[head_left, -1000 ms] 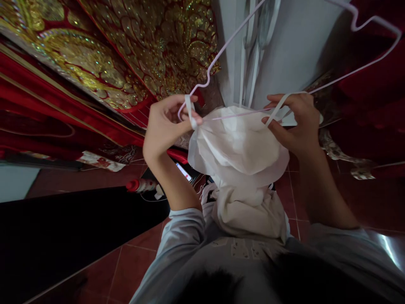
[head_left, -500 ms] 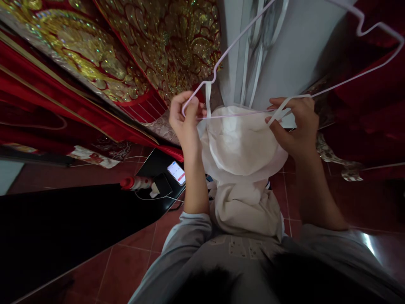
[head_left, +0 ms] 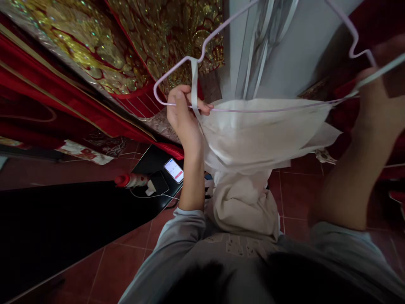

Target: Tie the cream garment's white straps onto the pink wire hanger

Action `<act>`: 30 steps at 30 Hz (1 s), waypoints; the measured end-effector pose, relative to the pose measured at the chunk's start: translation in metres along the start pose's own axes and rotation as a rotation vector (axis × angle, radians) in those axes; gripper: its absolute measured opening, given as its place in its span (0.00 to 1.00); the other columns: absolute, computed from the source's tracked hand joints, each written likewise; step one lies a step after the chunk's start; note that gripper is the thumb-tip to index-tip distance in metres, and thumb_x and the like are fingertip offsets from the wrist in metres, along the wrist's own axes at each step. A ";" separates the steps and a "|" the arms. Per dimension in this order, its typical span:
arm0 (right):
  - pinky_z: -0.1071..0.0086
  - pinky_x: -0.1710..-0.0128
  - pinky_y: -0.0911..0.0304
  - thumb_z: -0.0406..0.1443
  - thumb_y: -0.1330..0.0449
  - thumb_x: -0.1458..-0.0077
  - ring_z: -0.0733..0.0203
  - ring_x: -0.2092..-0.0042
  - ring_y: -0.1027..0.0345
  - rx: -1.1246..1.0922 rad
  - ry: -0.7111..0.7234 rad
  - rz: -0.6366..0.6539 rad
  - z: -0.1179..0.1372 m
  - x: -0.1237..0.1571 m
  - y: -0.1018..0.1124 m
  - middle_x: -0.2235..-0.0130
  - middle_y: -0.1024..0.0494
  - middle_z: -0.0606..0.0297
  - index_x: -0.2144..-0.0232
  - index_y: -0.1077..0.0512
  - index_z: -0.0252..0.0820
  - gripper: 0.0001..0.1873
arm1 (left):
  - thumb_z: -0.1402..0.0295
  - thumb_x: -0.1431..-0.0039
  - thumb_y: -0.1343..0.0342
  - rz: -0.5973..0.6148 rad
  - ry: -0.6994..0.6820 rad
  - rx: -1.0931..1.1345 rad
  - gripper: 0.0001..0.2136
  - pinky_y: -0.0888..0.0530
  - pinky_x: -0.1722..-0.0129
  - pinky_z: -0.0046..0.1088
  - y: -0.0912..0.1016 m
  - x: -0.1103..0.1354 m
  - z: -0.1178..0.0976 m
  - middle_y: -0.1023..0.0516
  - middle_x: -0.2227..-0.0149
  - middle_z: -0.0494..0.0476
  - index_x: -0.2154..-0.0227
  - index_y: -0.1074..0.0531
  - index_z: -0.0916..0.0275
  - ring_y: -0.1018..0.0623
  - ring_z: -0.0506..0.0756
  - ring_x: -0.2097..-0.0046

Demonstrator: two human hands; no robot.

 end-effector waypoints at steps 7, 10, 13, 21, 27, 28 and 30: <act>0.53 0.56 0.31 0.33 0.31 0.48 0.54 0.61 0.25 0.478 0.144 0.364 0.061 -0.015 -0.043 0.61 0.20 0.60 0.56 0.21 0.44 0.15 | 0.55 0.22 0.52 -0.044 0.006 -0.042 0.13 0.30 0.71 0.31 0.007 -0.002 0.022 0.33 0.81 0.46 0.63 0.32 0.53 0.26 0.53 0.74; 0.52 0.37 0.31 0.31 0.33 0.45 0.46 0.38 0.31 0.511 0.287 0.246 0.077 -0.001 -0.047 0.43 0.24 0.57 0.41 0.27 0.37 0.28 | 0.52 0.24 0.49 -0.045 0.050 -0.112 0.13 0.30 0.71 0.32 0.011 -0.001 0.029 0.30 0.80 0.47 0.64 0.32 0.52 0.24 0.54 0.73; 0.55 0.46 0.23 0.42 0.37 0.37 0.51 0.43 0.26 0.408 0.318 0.224 0.079 0.033 -0.061 0.48 0.20 0.64 0.44 0.24 0.44 0.21 | 0.54 0.24 0.48 0.021 0.001 -0.096 0.12 0.30 0.71 0.32 0.011 -0.005 0.029 0.29 0.79 0.46 0.64 0.31 0.53 0.27 0.52 0.75; 0.41 0.40 0.40 0.43 0.46 0.32 0.43 0.48 0.29 0.531 0.088 0.614 0.066 0.089 -0.112 0.54 0.20 0.59 0.46 0.27 0.54 0.15 | 0.48 0.32 0.41 0.212 -0.067 -0.422 0.17 0.27 0.46 0.39 0.009 0.026 0.020 0.20 0.58 0.58 0.57 0.25 0.58 0.20 0.59 0.53; 0.42 0.40 0.45 0.43 0.50 0.30 0.45 0.50 0.32 0.497 0.065 0.616 0.058 0.092 -0.118 0.54 0.18 0.62 0.46 0.28 0.61 0.16 | 0.56 0.31 0.38 0.417 -0.066 -0.638 0.12 0.26 0.52 0.37 -0.013 0.058 -0.047 0.20 0.61 0.56 0.56 0.20 0.58 0.22 0.57 0.58; 0.42 0.40 0.45 0.43 0.51 0.30 0.45 0.50 0.32 0.493 0.057 0.620 0.058 0.092 -0.119 0.54 0.18 0.63 0.46 0.28 0.62 0.16 | 0.56 0.33 0.37 0.398 -0.074 -0.543 0.11 0.25 0.55 0.36 -0.016 0.053 -0.062 0.21 0.65 0.55 0.58 0.18 0.57 0.23 0.57 0.61; 0.44 0.41 0.44 0.43 0.50 0.30 0.47 0.52 0.31 0.478 0.074 0.600 0.059 0.092 -0.119 0.55 0.18 0.63 0.46 0.27 0.61 0.15 | 0.52 0.33 0.39 0.375 0.014 -0.312 0.14 0.24 0.58 0.34 -0.019 0.037 -0.081 0.20 0.64 0.56 0.57 0.17 0.57 0.22 0.58 0.59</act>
Point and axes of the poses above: each hand's wrist, its own x-axis away from the middle knuckle, its own y-axis out of the back of the hand, z = x × y, the point moved 7 cm from there along -x, towards the middle knuckle
